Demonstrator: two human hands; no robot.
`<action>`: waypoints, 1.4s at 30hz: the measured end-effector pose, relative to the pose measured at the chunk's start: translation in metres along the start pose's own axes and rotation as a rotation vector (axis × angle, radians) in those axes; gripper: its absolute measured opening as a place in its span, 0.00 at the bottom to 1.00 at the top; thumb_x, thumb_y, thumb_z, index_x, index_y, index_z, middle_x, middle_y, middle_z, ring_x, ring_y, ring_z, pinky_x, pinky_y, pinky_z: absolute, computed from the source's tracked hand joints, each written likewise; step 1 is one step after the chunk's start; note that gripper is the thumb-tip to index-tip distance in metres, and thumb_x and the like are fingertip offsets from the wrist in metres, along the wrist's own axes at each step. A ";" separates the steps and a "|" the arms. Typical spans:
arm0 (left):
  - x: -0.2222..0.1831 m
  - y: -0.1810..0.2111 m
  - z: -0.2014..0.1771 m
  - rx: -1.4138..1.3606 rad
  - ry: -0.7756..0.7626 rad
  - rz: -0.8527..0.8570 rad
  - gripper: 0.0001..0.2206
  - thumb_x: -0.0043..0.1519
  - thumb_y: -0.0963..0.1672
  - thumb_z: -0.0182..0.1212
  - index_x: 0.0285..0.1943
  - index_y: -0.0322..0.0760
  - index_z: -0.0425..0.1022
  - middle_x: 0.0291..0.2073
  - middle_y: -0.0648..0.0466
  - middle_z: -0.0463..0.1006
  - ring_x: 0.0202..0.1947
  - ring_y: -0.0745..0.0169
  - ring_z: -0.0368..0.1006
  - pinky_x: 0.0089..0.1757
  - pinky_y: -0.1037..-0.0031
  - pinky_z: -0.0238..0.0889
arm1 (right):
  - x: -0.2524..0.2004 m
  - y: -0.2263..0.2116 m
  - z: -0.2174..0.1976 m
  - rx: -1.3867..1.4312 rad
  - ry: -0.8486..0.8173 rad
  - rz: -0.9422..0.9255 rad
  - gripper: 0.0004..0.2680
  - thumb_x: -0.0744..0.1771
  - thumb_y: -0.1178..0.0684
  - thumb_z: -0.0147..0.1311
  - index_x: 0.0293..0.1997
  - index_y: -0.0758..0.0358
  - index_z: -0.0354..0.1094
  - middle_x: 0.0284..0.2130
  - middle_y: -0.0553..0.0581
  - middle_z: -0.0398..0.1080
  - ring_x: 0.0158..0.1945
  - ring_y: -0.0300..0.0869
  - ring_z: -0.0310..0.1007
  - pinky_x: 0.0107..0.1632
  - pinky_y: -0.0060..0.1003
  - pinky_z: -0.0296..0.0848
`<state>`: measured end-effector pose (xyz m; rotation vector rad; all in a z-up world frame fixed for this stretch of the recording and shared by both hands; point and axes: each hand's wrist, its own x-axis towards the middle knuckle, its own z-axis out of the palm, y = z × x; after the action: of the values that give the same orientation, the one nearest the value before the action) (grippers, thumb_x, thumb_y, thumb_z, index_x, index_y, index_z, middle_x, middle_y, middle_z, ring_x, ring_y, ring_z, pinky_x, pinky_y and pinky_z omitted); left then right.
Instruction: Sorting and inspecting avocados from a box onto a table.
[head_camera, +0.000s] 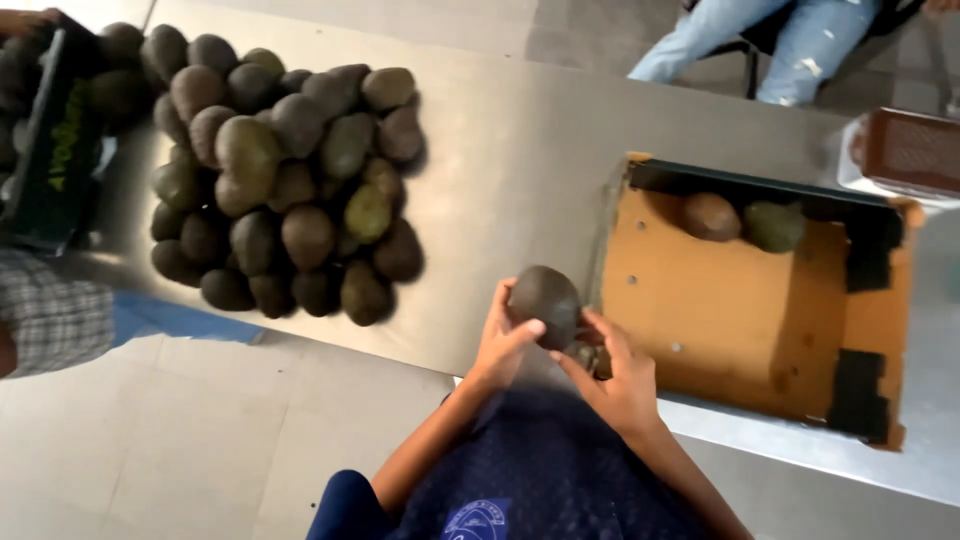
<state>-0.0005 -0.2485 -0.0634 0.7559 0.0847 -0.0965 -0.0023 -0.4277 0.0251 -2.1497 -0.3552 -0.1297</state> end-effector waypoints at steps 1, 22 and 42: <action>-0.003 0.001 -0.016 -0.147 0.057 0.059 0.31 0.59 0.42 0.67 0.71 0.39 0.56 0.60 0.48 0.70 0.62 0.55 0.69 0.59 0.59 0.66 | 0.000 -0.005 0.009 0.035 -0.040 -0.008 0.25 0.61 0.51 0.71 0.62 0.65 0.65 0.46 0.61 0.77 0.46 0.46 0.82 0.48 0.38 0.79; -0.054 0.266 -0.225 -0.092 0.483 0.711 0.21 0.66 0.48 0.55 0.66 0.37 0.61 0.49 0.43 0.75 0.42 0.47 0.75 0.41 0.60 0.70 | 0.029 0.151 0.086 -0.546 0.253 0.210 0.32 0.66 0.44 0.69 0.72 0.70 0.53 0.66 0.77 0.58 0.67 0.68 0.58 0.64 0.57 0.63; 0.077 0.420 -0.348 1.381 1.281 0.537 0.30 0.50 0.55 0.80 0.53 0.43 0.68 0.28 0.50 0.79 0.35 0.50 0.77 0.41 0.59 0.69 | 0.029 0.171 0.093 -0.666 0.117 0.550 0.32 0.64 0.41 0.69 0.71 0.69 0.55 0.64 0.74 0.61 0.64 0.66 0.63 0.59 0.58 0.67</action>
<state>0.1103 0.2898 -0.0384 2.0907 1.1075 0.9633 0.0734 -0.4367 -0.1564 -2.7922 0.4146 -0.0598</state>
